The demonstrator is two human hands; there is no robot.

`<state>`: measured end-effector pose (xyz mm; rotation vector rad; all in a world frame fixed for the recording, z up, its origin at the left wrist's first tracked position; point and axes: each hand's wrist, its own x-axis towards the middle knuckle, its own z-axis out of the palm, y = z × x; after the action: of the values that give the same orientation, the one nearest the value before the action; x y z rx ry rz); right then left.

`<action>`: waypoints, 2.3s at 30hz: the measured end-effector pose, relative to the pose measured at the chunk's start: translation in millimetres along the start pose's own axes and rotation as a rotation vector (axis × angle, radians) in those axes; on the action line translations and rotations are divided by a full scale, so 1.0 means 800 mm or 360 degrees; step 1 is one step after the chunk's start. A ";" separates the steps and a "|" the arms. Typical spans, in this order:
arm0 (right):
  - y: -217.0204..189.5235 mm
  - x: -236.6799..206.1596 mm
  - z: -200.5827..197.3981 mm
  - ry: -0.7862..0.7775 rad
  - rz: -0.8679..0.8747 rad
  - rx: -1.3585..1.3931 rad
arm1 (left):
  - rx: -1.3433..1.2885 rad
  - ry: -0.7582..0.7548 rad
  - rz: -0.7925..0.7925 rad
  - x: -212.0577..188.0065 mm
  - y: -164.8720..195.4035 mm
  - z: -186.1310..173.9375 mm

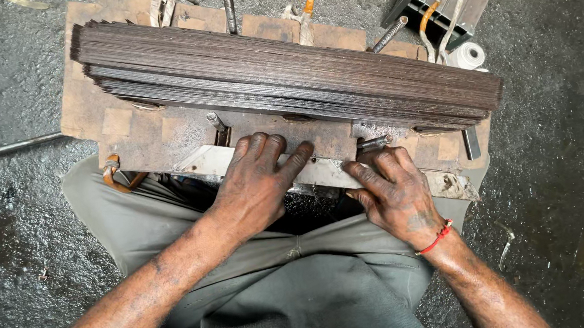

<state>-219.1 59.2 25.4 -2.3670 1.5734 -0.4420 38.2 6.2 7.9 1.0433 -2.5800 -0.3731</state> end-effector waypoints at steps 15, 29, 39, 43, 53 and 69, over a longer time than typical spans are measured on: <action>-0.008 -0.017 0.004 0.0190 -0.0246 -0.0018 | 0.0038 0.0014 0.0326 -0.005 0.007 0.005; 0.002 -0.017 -0.096 0.0411 -0.0333 -0.0481 | 0.0517 -0.0036 0.0330 -0.012 0.011 -0.130; 0.002 0.082 -0.081 0.0032 -0.0251 -0.0193 | -0.0978 0.0874 -0.0683 -0.044 -0.105 -0.145; -0.031 0.125 -0.059 -0.0214 -0.0534 -0.0430 | -0.1140 0.0967 -0.0973 -0.069 -0.130 -0.133; -0.170 0.250 -0.006 -0.0220 -0.0791 -0.0313 | -0.1257 0.1132 -0.1096 -0.111 -0.159 -0.089; -0.202 0.308 0.058 0.0062 -0.0640 -0.0195 | -0.1314 0.1215 -0.0882 -0.121 -0.172 -0.037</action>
<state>25.9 -105.3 70.6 -2.7930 1.1631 -0.4846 200.4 -24.7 -34.4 1.2094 -1.2433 -0.8662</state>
